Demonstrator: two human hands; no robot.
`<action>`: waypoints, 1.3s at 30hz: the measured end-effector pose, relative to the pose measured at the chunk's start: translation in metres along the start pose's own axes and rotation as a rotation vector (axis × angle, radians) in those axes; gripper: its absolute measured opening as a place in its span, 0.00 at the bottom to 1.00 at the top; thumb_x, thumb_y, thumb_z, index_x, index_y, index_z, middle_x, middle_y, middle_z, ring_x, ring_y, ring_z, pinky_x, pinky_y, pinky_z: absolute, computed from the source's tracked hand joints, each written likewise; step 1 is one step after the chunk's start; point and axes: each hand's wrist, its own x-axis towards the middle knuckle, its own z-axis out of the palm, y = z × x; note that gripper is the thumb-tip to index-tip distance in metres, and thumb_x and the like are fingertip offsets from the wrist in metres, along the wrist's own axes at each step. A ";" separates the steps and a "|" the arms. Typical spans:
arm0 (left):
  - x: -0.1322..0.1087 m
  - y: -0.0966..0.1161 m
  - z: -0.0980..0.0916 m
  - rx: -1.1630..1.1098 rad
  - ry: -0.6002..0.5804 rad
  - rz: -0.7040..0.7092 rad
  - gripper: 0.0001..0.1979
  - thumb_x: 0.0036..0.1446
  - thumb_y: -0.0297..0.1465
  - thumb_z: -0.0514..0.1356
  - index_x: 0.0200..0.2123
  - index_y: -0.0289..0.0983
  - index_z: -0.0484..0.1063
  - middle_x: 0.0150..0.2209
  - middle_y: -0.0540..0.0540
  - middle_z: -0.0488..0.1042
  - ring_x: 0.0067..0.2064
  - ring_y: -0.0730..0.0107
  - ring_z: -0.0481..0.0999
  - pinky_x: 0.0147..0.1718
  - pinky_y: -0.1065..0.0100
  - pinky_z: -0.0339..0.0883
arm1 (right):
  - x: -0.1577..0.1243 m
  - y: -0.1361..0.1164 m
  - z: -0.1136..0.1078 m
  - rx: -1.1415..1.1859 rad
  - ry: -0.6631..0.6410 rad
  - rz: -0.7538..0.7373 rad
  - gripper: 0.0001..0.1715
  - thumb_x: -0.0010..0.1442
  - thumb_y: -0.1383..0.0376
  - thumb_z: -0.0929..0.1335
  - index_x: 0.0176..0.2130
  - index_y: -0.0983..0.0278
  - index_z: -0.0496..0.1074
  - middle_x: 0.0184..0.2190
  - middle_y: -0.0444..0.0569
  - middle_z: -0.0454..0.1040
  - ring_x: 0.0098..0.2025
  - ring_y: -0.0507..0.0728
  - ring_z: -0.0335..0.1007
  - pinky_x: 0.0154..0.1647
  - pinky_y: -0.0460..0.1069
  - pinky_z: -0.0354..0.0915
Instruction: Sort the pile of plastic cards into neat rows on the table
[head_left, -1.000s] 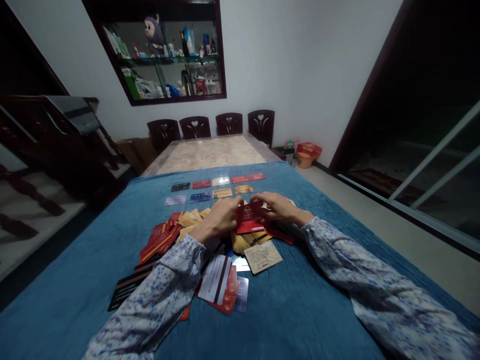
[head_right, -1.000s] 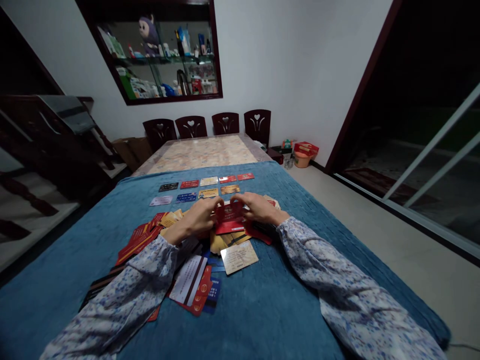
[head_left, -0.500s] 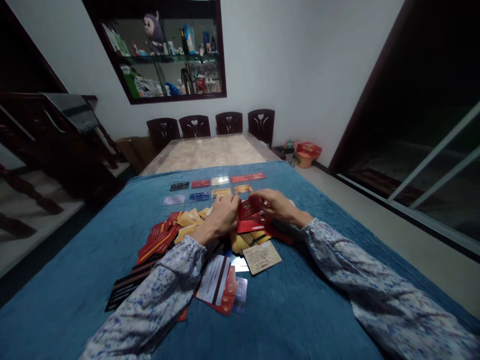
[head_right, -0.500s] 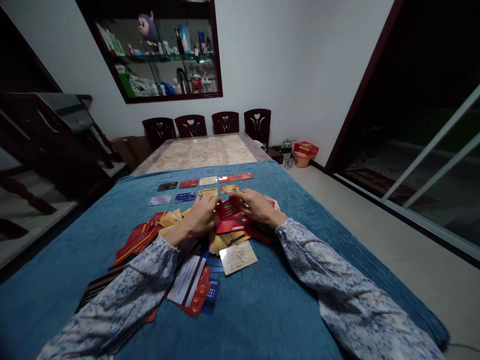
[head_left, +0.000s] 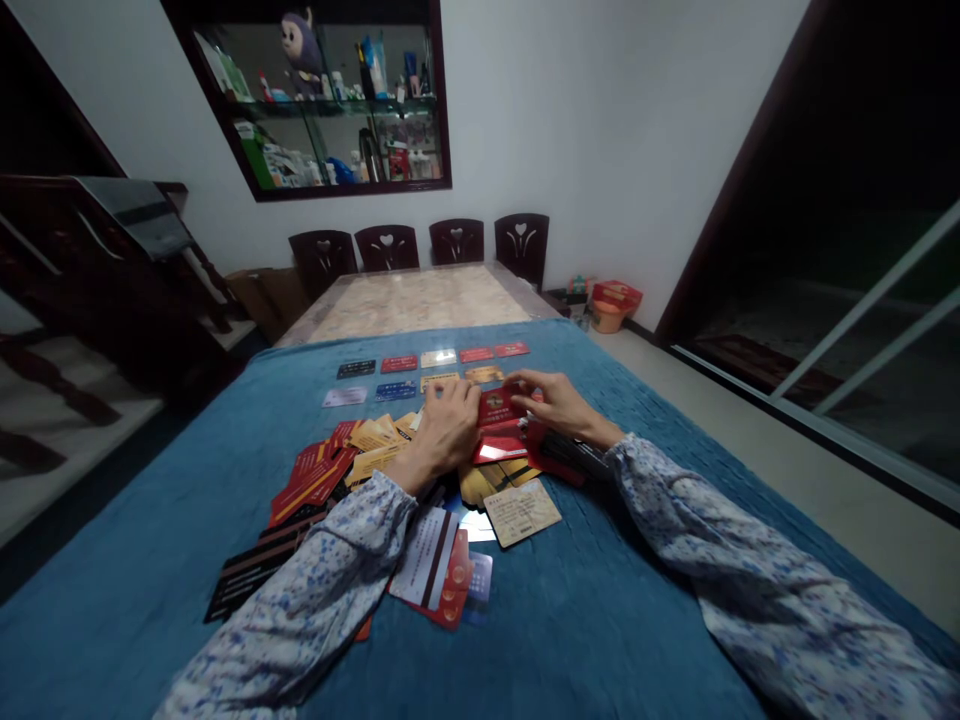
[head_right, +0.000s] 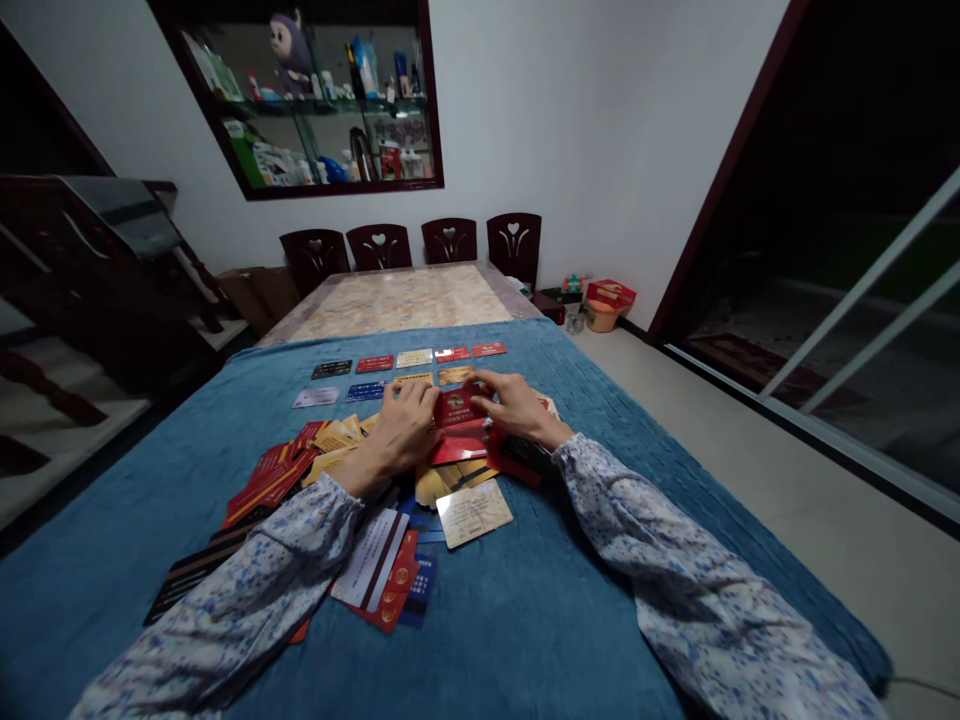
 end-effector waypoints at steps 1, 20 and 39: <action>0.000 0.000 0.002 0.013 0.014 0.000 0.17 0.62 0.33 0.60 0.52 0.34 0.69 0.54 0.33 0.73 0.56 0.47 0.70 0.55 0.50 0.58 | 0.000 0.001 0.000 0.009 -0.001 0.001 0.15 0.60 0.63 0.69 0.47 0.62 0.78 0.34 0.46 0.81 0.33 0.55 0.73 0.40 0.49 0.67; 0.000 -0.004 0.011 0.086 0.101 0.027 0.14 0.61 0.28 0.56 0.49 0.33 0.72 0.50 0.32 0.75 0.52 0.47 0.71 0.52 0.48 0.59 | 0.000 0.010 -0.009 -0.514 -0.117 -0.329 0.35 0.57 0.62 0.74 0.61 0.61 0.69 0.51 0.59 0.70 0.49 0.64 0.64 0.45 0.57 0.65; 0.037 -0.012 0.001 -0.039 -0.091 0.060 0.18 0.61 0.35 0.62 0.53 0.35 0.69 0.55 0.34 0.71 0.56 0.48 0.68 0.51 0.52 0.61 | 0.016 0.018 -0.033 -0.552 -0.208 -0.355 0.22 0.59 0.61 0.71 0.52 0.65 0.72 0.48 0.60 0.71 0.47 0.64 0.63 0.45 0.56 0.65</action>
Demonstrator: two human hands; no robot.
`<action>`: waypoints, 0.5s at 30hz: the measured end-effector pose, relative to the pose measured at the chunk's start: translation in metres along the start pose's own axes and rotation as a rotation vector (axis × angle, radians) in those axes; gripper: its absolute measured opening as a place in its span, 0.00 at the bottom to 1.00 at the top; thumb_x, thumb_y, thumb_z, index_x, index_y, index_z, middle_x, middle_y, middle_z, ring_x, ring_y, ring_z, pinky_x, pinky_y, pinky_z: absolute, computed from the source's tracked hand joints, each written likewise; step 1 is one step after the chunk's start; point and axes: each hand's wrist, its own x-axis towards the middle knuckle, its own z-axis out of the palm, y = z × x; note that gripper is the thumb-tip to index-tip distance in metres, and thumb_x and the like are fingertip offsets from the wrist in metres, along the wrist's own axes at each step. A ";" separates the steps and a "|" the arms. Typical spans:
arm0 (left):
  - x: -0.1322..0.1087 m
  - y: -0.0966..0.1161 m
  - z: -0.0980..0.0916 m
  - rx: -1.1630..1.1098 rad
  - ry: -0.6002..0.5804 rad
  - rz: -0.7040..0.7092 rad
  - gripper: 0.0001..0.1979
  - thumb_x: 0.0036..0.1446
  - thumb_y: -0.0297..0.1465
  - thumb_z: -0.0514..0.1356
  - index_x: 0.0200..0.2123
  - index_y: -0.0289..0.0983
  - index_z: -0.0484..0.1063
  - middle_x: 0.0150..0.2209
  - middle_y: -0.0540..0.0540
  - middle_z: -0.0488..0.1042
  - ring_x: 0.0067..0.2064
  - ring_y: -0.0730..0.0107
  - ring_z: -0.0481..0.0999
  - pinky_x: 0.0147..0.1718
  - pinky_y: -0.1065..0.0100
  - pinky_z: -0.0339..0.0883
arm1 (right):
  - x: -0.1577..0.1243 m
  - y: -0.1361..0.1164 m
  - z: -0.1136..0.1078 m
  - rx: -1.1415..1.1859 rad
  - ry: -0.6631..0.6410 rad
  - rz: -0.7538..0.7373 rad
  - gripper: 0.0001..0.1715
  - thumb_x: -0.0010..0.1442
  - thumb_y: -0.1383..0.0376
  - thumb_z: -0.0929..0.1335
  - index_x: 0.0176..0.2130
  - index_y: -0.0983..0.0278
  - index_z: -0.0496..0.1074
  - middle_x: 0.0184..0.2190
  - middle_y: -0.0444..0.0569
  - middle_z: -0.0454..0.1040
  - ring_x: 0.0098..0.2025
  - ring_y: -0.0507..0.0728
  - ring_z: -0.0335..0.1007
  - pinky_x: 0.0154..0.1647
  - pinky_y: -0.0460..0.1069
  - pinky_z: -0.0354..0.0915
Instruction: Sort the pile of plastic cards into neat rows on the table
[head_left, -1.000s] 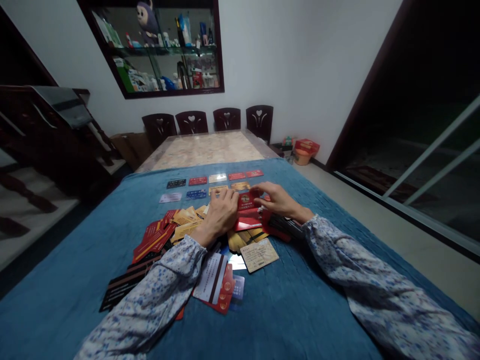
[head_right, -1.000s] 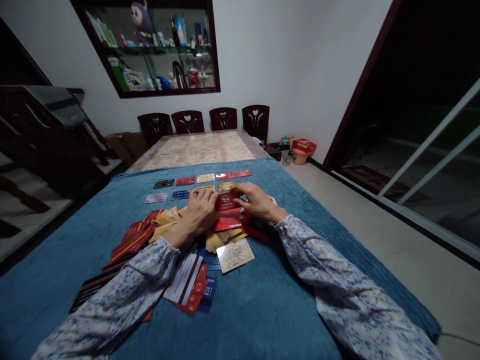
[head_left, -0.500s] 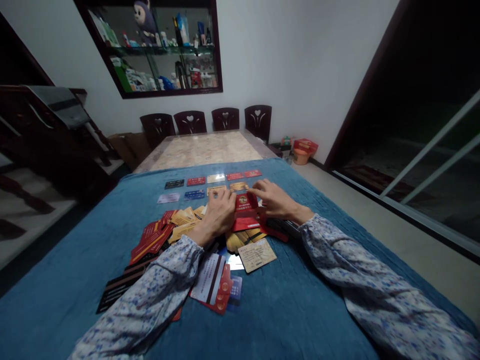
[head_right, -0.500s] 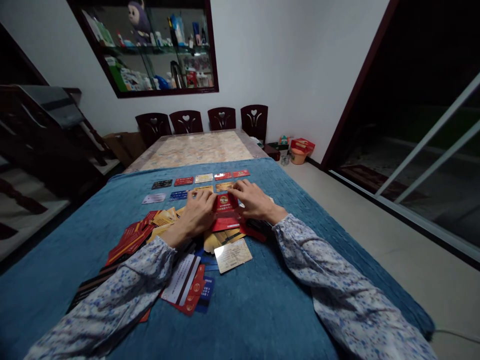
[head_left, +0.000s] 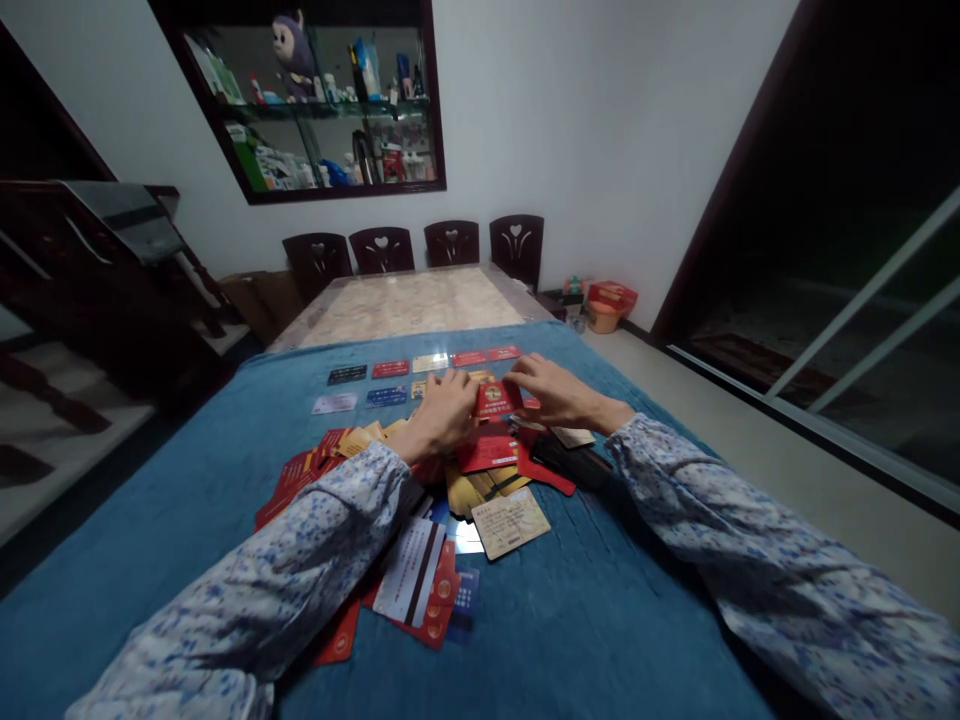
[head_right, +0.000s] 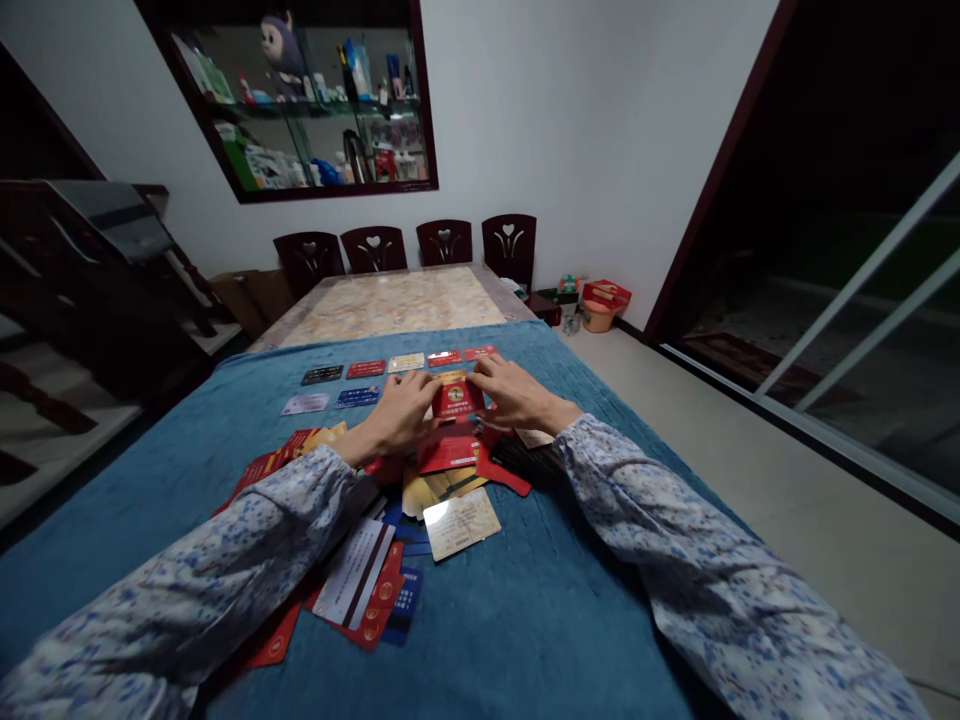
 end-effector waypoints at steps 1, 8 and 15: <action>0.004 -0.001 0.000 -0.003 -0.005 0.004 0.19 0.61 0.36 0.62 0.53 0.35 0.69 0.55 0.34 0.71 0.57 0.47 0.68 0.51 0.52 0.61 | 0.000 0.003 0.000 0.000 -0.001 0.005 0.22 0.59 0.62 0.72 0.52 0.65 0.72 0.48 0.60 0.70 0.47 0.64 0.63 0.45 0.56 0.65; 0.029 -0.005 0.000 -0.021 -0.038 0.020 0.18 0.61 0.34 0.62 0.53 0.37 0.69 0.54 0.35 0.71 0.57 0.48 0.68 0.53 0.50 0.62 | 0.001 0.031 0.000 -0.025 -0.030 0.038 0.24 0.59 0.61 0.72 0.53 0.65 0.73 0.47 0.59 0.70 0.47 0.63 0.62 0.44 0.55 0.65; 0.065 -0.013 0.011 -0.067 -0.052 0.032 0.15 0.61 0.35 0.61 0.49 0.37 0.71 0.55 0.36 0.70 0.57 0.48 0.67 0.53 0.49 0.63 | 0.008 0.064 0.003 0.023 -0.060 0.078 0.25 0.60 0.61 0.72 0.55 0.63 0.72 0.47 0.57 0.71 0.46 0.62 0.64 0.46 0.56 0.65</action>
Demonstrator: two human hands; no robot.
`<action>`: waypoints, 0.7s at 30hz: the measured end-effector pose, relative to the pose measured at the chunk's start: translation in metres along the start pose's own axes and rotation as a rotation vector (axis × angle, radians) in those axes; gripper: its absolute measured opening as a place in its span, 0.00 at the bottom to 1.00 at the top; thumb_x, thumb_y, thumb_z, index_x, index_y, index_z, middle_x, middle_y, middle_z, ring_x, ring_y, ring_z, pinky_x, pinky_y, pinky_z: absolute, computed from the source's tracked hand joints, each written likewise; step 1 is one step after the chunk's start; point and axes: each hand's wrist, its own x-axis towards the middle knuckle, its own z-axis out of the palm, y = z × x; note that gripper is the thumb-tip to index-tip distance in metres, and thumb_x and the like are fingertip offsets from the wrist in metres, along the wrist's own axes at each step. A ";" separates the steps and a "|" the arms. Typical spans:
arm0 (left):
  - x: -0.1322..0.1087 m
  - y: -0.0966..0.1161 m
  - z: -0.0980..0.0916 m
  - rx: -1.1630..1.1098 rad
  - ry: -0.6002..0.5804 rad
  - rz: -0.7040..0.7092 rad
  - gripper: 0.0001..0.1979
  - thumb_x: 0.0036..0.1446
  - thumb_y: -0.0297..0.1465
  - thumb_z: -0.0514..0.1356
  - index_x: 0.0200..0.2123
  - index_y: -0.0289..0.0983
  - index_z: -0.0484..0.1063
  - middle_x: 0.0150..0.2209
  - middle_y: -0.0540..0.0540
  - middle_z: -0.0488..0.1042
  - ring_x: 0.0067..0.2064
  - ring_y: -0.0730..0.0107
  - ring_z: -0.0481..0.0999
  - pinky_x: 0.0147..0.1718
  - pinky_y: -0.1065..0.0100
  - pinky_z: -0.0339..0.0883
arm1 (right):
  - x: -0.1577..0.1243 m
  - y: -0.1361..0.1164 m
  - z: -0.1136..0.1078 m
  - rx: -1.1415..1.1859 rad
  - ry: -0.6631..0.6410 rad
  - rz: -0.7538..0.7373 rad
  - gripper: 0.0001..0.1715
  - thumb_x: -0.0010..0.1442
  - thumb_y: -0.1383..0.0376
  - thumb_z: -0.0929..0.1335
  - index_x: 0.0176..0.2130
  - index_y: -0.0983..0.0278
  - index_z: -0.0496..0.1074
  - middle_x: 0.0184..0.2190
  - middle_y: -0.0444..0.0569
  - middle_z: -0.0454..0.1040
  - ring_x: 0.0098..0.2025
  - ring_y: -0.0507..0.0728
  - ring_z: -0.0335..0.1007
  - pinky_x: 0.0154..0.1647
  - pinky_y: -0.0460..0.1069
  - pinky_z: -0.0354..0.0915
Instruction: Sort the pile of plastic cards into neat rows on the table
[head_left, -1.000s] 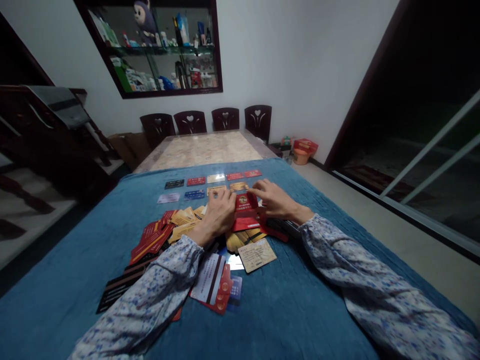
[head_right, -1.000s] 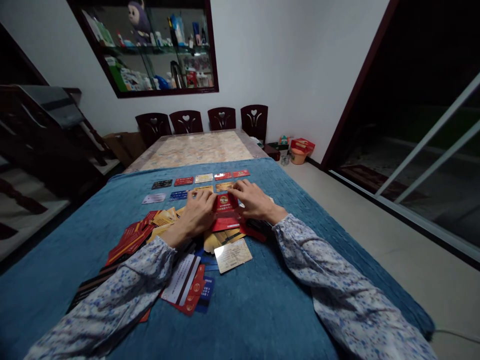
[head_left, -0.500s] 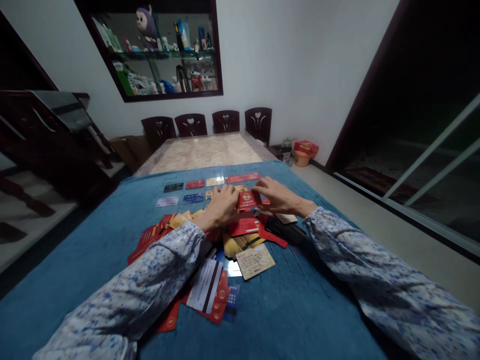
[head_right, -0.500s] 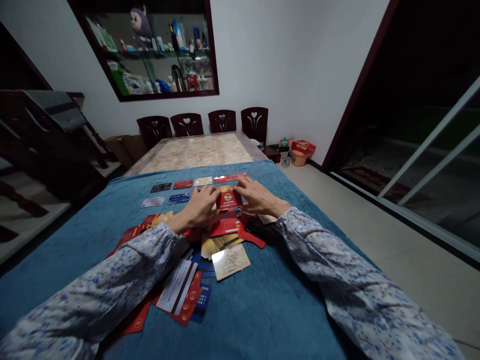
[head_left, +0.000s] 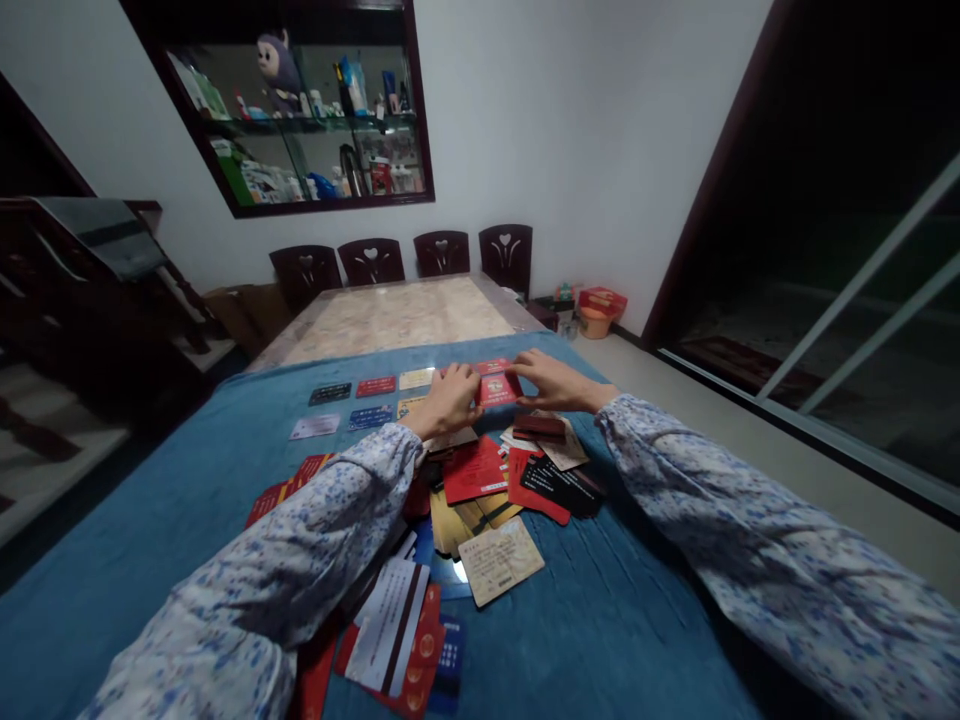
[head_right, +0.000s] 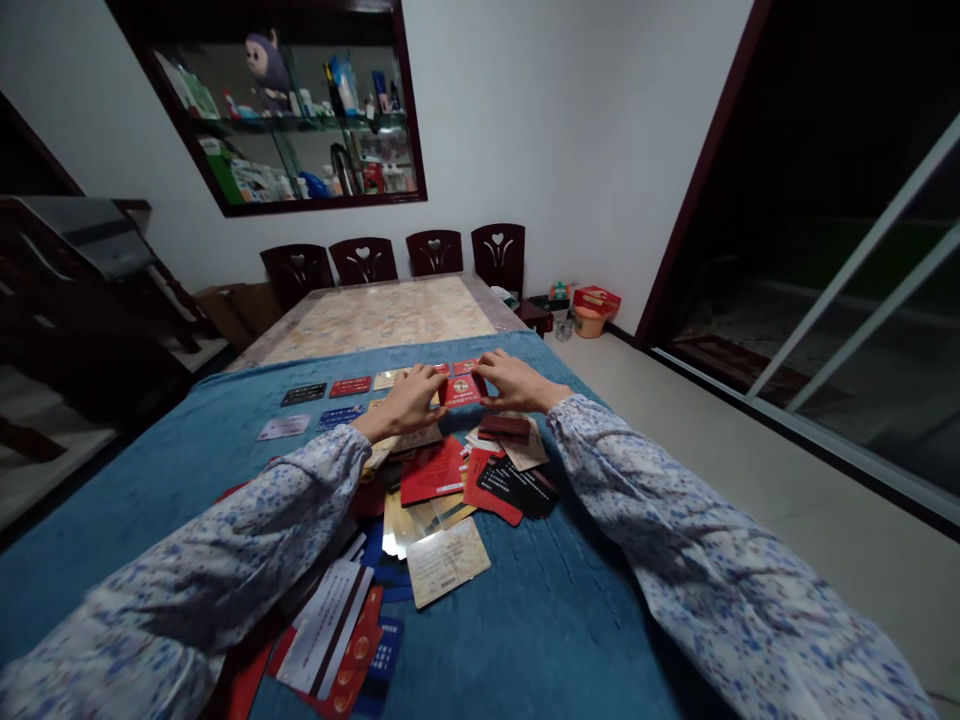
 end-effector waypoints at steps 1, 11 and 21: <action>0.005 -0.001 0.000 -0.004 -0.007 -0.007 0.15 0.61 0.35 0.61 0.49 0.37 0.72 0.54 0.36 0.71 0.57 0.48 0.67 0.53 0.50 0.63 | 0.002 0.005 0.001 0.011 -0.001 0.007 0.24 0.60 0.61 0.72 0.55 0.63 0.73 0.47 0.57 0.72 0.46 0.62 0.64 0.47 0.56 0.65; 0.054 -0.014 0.014 -0.012 -0.030 -0.039 0.11 0.60 0.34 0.61 0.45 0.38 0.74 0.54 0.37 0.72 0.58 0.47 0.65 0.51 0.48 0.64 | 0.024 0.054 0.019 0.101 -0.025 0.034 0.17 0.58 0.64 0.72 0.48 0.64 0.77 0.47 0.57 0.73 0.48 0.63 0.68 0.52 0.58 0.65; 0.089 -0.028 0.034 -0.065 -0.047 -0.087 0.12 0.60 0.34 0.60 0.46 0.37 0.75 0.54 0.35 0.72 0.60 0.44 0.63 0.53 0.44 0.62 | 0.049 0.081 0.034 0.044 -0.110 0.092 0.12 0.59 0.67 0.71 0.44 0.67 0.77 0.45 0.59 0.73 0.46 0.62 0.70 0.49 0.53 0.65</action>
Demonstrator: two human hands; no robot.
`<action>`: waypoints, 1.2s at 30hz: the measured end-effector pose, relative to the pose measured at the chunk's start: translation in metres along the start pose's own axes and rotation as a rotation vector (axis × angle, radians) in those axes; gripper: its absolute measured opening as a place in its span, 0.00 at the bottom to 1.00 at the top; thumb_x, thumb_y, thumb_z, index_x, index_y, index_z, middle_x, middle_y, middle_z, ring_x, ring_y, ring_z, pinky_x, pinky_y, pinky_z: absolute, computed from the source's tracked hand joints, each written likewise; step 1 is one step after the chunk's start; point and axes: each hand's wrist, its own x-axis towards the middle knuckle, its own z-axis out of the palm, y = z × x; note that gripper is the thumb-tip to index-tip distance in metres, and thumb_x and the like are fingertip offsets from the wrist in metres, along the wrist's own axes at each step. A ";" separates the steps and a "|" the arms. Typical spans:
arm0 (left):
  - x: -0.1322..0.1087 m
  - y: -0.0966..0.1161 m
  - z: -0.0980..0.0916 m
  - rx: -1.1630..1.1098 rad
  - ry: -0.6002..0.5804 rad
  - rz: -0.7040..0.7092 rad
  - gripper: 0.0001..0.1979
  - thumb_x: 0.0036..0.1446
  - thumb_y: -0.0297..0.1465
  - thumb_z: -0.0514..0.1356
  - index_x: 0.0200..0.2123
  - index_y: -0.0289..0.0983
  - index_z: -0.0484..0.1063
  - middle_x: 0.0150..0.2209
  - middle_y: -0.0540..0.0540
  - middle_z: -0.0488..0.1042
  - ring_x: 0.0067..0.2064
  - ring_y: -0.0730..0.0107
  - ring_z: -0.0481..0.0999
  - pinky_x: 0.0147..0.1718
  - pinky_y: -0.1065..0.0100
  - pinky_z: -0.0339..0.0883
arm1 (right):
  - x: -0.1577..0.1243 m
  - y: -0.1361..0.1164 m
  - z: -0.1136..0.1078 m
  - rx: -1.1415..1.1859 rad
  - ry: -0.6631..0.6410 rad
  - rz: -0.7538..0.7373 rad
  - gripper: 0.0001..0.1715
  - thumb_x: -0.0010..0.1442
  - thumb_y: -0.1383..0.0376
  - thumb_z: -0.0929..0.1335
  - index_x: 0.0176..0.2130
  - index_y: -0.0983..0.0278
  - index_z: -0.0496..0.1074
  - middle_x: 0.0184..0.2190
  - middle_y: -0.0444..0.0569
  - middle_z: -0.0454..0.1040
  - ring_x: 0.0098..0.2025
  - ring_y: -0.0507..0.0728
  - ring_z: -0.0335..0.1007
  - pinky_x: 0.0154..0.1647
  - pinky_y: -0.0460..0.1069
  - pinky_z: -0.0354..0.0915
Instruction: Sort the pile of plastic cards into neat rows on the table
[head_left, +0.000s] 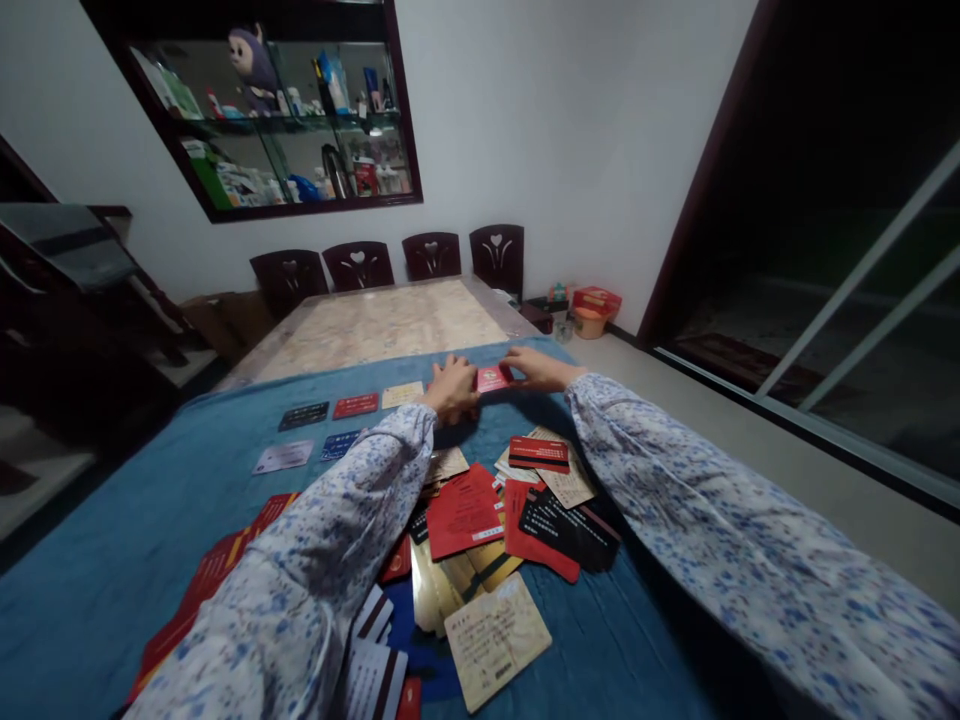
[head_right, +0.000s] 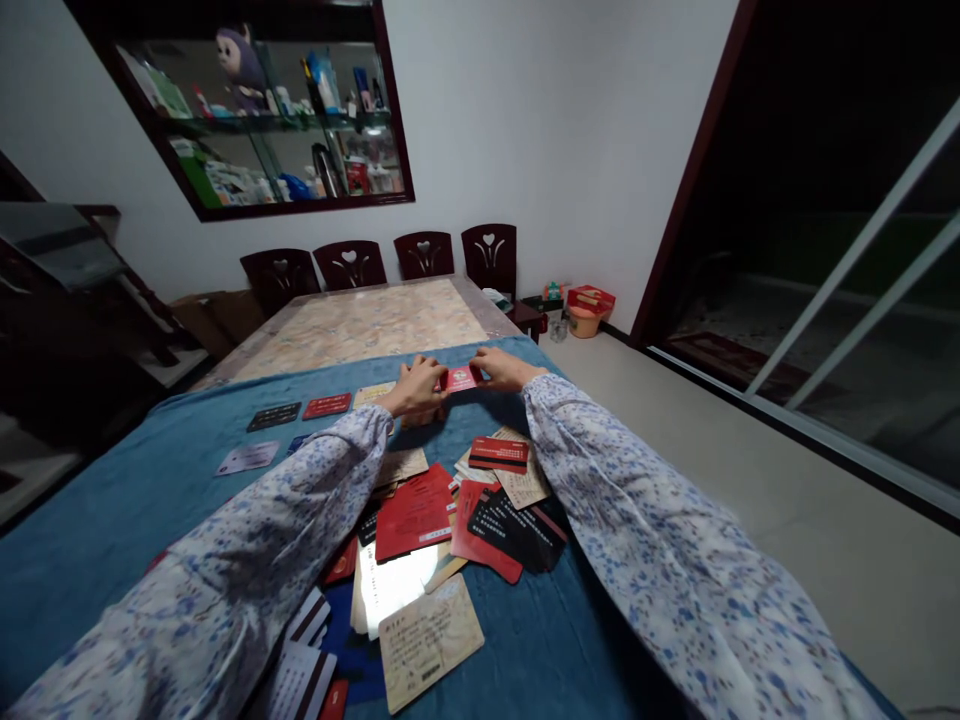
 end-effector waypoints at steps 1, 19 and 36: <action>0.003 -0.001 0.002 -0.003 -0.006 -0.006 0.12 0.61 0.34 0.59 0.46 0.37 0.75 0.54 0.35 0.72 0.60 0.43 0.63 0.53 0.43 0.62 | 0.002 0.002 0.002 -0.001 -0.003 0.002 0.11 0.59 0.68 0.71 0.43 0.67 0.77 0.45 0.59 0.73 0.46 0.61 0.70 0.49 0.53 0.65; 0.037 -0.004 0.016 0.012 -0.123 -0.082 0.16 0.56 0.28 0.57 0.47 0.36 0.76 0.55 0.33 0.73 0.61 0.41 0.64 0.54 0.40 0.61 | 0.029 0.026 0.032 -0.024 -0.097 0.149 0.16 0.57 0.69 0.72 0.47 0.69 0.78 0.47 0.60 0.77 0.46 0.60 0.73 0.48 0.49 0.65; 0.050 -0.008 0.024 0.058 -0.191 -0.141 0.20 0.58 0.31 0.57 0.52 0.35 0.76 0.60 0.30 0.70 0.65 0.39 0.61 0.59 0.37 0.58 | 0.035 0.027 0.039 -0.037 -0.147 0.252 0.21 0.60 0.68 0.68 0.52 0.65 0.80 0.48 0.56 0.80 0.46 0.58 0.73 0.46 0.45 0.61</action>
